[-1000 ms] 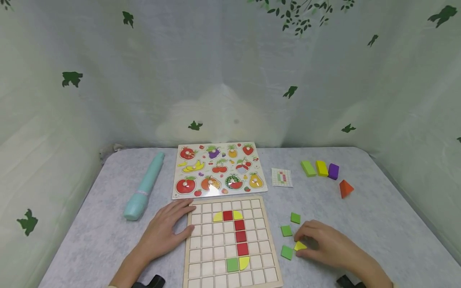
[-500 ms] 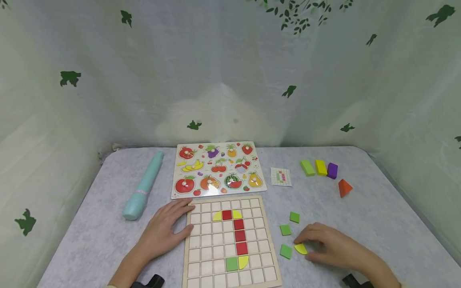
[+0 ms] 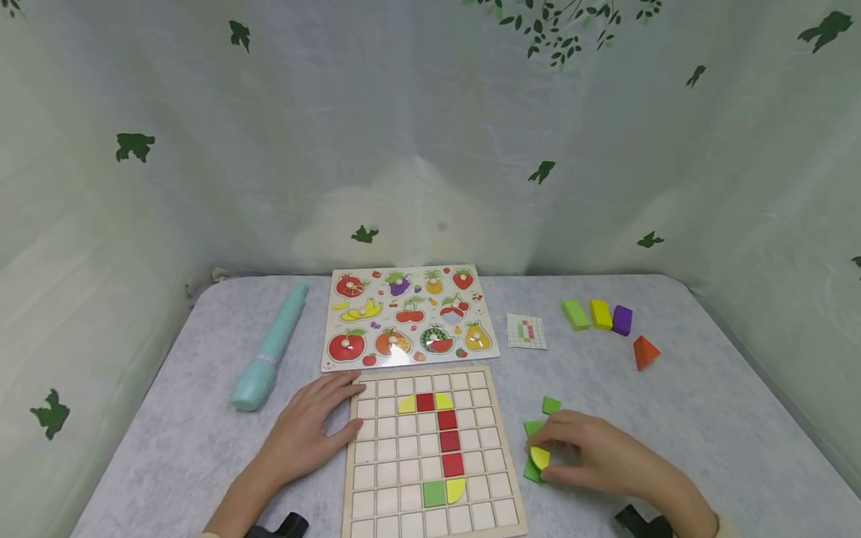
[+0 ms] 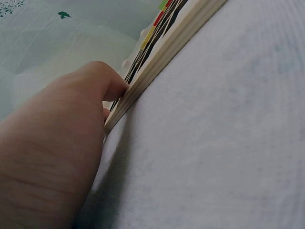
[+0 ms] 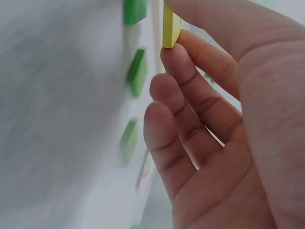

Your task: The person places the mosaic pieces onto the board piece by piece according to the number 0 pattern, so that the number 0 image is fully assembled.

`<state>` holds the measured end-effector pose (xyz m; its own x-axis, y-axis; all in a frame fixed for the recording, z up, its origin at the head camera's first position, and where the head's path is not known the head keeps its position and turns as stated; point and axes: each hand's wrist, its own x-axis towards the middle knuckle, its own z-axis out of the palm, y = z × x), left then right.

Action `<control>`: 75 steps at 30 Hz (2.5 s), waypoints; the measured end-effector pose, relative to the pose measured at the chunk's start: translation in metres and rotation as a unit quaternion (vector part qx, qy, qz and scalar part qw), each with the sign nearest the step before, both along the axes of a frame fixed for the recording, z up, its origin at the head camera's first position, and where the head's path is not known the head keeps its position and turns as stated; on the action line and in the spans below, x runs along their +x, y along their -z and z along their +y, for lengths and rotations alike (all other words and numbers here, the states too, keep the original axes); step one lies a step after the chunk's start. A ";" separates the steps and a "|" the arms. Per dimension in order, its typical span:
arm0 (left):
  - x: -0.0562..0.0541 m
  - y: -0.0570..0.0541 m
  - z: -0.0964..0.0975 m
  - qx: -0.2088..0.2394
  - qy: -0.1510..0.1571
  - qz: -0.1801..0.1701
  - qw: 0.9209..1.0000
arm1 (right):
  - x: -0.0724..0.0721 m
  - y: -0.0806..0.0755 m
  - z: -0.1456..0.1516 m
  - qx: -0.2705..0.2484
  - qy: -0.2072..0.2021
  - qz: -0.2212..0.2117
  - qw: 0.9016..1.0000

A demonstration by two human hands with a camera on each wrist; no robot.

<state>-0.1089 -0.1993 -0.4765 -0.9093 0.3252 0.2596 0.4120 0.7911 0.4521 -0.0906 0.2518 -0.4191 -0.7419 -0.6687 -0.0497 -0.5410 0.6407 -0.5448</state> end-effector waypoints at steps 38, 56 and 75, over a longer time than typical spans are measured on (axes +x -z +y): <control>0.000 -0.001 0.001 0.002 -0.005 -0.006 1.000 | 0.000 0.005 -0.157 0.032 -0.195 0.092 0.976; -0.001 0.001 -0.001 -0.003 -0.004 -0.009 1.000 | 0.000 0.012 -0.157 0.037 -0.196 0.084 0.976; 0.000 0.000 -0.002 -0.002 -0.002 -0.004 1.000 | 0.001 0.003 -0.140 0.020 -0.167 0.086 0.982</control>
<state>-0.1089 -0.2011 -0.4769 -0.9126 0.3220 0.2519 0.4052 0.7945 0.4524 -0.0892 0.1117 -0.4223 -0.4814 -0.8761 0.0257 -0.8059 0.4309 -0.4060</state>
